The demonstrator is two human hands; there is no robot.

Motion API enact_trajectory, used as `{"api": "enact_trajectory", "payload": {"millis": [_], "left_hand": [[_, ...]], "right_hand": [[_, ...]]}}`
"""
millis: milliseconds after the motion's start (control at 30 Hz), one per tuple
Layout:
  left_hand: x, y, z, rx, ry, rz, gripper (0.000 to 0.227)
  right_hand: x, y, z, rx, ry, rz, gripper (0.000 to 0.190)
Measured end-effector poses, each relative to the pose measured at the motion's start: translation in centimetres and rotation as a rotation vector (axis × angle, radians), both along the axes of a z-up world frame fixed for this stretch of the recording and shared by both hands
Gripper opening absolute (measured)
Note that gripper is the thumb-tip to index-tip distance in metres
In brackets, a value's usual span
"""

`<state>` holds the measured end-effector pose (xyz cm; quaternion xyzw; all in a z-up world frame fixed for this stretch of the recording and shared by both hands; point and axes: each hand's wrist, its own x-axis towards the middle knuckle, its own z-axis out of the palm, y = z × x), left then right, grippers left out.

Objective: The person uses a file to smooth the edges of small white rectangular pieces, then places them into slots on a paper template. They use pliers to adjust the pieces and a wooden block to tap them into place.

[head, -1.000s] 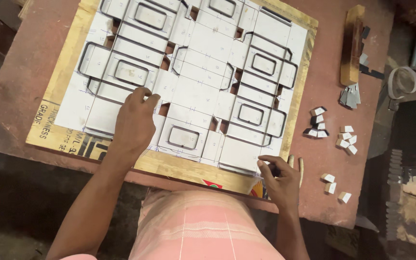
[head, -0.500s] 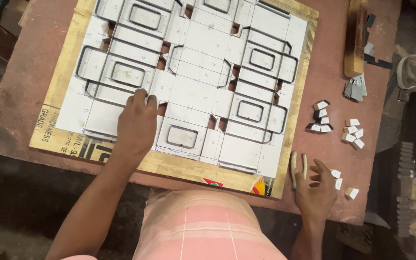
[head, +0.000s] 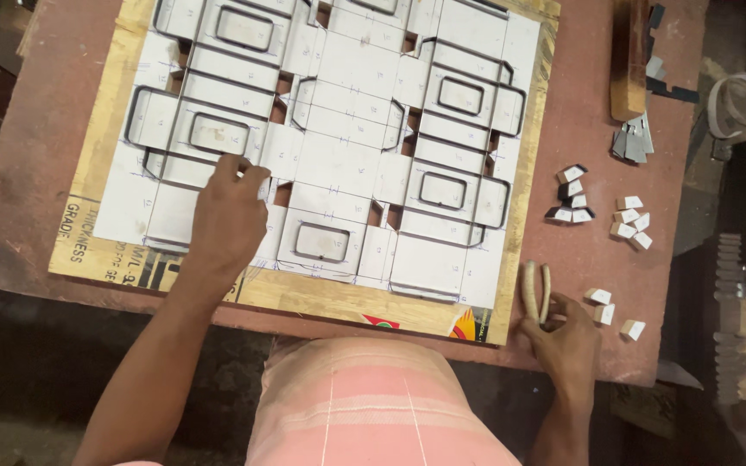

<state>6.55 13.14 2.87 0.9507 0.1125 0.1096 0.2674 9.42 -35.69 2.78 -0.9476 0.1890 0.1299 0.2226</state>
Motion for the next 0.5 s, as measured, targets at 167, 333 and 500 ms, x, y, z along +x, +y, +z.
{"api": "enact_trajectory", "payload": {"millis": [167,333,500], "left_hand": [[-0.1,0.0,0.5,-0.053,-0.05,0.01,0.037],[0.6,-0.3,-0.3,0.093,0.043,-0.039,0.017],[1.7,1.2,-0.6,0.096,0.085,-0.115,0.012]], "right_hand": [[0.8,-3.0,-3.0,0.332,-0.181,0.025,0.038],[-0.1,-2.8,-3.3,1.229,-0.426,-0.106,0.024],[-0.6,2.6,1.4,1.442,-0.725,0.107,0.034]]}}
